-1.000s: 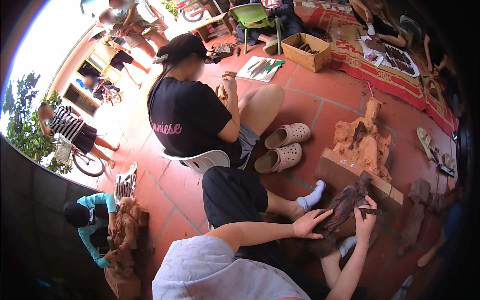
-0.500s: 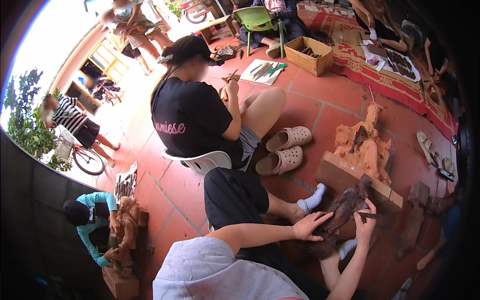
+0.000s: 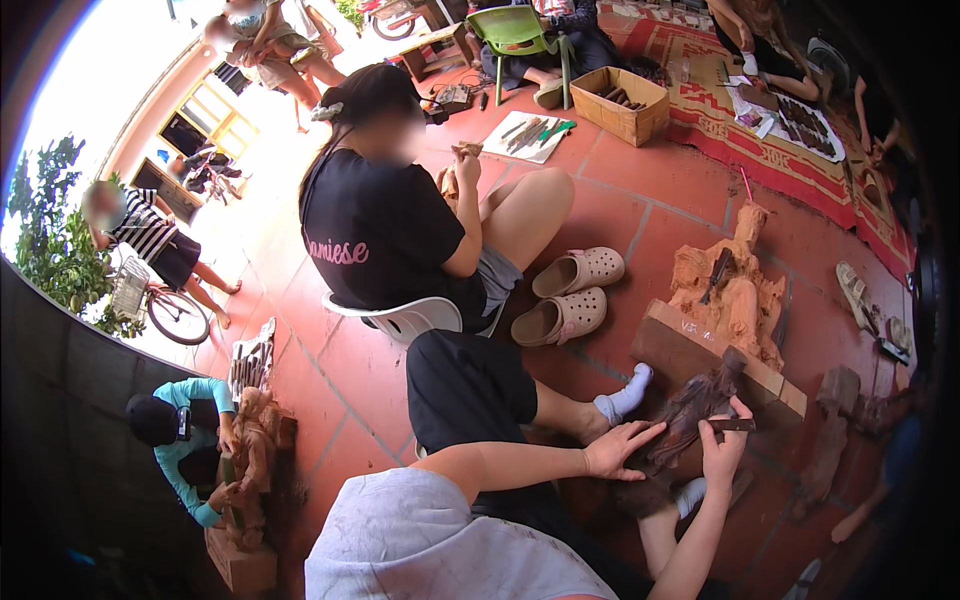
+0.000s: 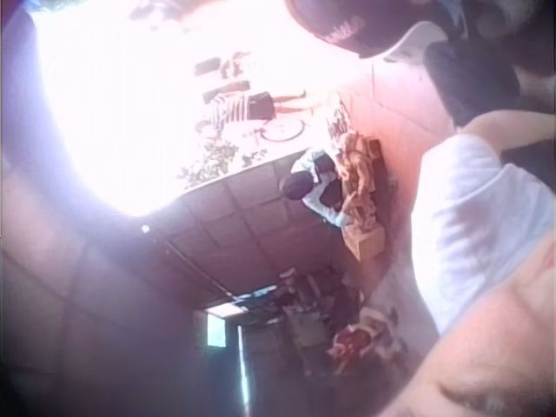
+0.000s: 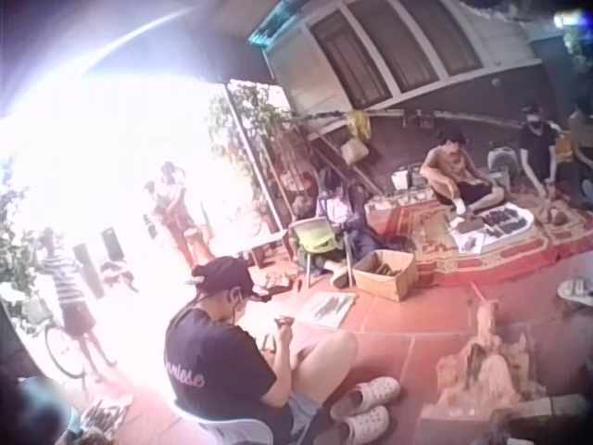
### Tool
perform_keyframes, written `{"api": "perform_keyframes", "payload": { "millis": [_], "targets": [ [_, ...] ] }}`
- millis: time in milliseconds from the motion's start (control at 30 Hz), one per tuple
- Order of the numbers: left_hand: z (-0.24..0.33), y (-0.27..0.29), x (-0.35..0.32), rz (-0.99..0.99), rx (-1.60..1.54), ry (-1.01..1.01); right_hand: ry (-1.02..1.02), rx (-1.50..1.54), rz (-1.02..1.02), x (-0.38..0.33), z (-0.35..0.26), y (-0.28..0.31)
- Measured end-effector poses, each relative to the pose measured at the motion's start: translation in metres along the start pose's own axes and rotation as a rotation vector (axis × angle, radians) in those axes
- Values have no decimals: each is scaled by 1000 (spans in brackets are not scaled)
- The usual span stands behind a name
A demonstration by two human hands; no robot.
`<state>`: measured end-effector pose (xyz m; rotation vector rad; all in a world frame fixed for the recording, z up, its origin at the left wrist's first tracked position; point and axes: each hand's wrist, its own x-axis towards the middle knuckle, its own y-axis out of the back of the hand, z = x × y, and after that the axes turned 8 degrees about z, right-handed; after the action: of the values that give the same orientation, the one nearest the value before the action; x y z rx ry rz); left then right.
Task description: The person carves a wooden sculpture using a chisel and a sanding block. They hold the sculpture with their left hand and use the chisel with their right hand to shape the wood, then switch to a sanding block to smooth the surface.
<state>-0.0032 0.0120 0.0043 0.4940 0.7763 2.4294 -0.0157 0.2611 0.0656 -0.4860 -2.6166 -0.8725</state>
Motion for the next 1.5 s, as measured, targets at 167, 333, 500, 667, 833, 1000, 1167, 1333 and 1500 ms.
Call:
{"api": "perform_keyframes", "payload": {
  "millis": [167, 333, 500, 667, 833, 1000, 1167, 1333, 1500],
  "targets": [
    [-1, -1, -1, -3, 0, 3, -103, 58, -37, 3, -4, 2],
    [-3, 0, 1, 8, 1, -13, -25, -16, -4, -1, -2, -4],
    [-1, 0, -1, 26, -6, -12, -145, 17, -23, 2, 2, -2],
    [-2, 1, 0, 14, -14, -18, 33, -55, 21, -6, -16, -10],
    [2, 1, 0, 27, -11, -18, -286, 50, -64, 9, 0, 1],
    [-1, 0, 2, 18, -12, -17, 1, -64, 20, -4, -14, -10],
    [0, 1, 2, 23, -7, -10, -154, 3, -7, 6, -8, -1],
    [-1, 0, 0, 3, -7, -5, 33, -79, 15, -5, -13, -10],
    [-2, -3, -1, 8, -2, 1, -166, -6, -21, 2, 1, -3]
  ]
}}
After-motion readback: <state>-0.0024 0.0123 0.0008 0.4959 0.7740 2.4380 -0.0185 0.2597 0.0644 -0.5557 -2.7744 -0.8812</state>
